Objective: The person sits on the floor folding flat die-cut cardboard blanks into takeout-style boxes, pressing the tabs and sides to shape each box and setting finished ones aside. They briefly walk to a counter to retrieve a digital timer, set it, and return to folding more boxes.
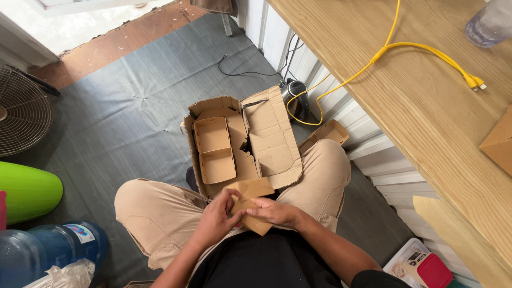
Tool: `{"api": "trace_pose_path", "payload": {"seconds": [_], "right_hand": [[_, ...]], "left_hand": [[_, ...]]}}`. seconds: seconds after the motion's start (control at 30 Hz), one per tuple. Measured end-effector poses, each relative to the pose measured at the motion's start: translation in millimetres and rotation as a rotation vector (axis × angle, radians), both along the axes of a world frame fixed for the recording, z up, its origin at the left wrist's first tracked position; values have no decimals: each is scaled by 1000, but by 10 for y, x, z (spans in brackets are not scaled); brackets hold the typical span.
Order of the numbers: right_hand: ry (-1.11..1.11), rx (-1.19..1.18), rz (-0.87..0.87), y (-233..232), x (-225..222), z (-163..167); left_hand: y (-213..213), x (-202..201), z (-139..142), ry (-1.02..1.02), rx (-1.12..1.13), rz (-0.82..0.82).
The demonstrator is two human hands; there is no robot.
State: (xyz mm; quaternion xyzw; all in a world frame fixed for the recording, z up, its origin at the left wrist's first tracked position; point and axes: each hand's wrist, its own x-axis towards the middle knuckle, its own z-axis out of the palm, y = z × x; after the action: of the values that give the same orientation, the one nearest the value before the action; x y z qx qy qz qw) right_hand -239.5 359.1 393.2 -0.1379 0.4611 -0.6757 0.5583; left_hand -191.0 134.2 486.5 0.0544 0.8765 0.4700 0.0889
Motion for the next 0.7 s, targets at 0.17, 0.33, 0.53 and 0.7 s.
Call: {"api": "trace_pose_path", "payload": {"seconds": [0.17, 0.33, 0.53, 0.7], "right_hand": [[-70, -15, -361, -18, -39, 95], [-72, -132, -367, -36, -3, 235], [325, 90, -327, 15, -68, 296], [809, 276, -364, -10, -88, 455]], "left_hand": [[136, 7, -70, 494, -1, -25], [207, -25, -182, 658, 1, -13], [115, 4, -155, 40, 236, 49], [-43, 23, -16, -210, 820, -109]]}}
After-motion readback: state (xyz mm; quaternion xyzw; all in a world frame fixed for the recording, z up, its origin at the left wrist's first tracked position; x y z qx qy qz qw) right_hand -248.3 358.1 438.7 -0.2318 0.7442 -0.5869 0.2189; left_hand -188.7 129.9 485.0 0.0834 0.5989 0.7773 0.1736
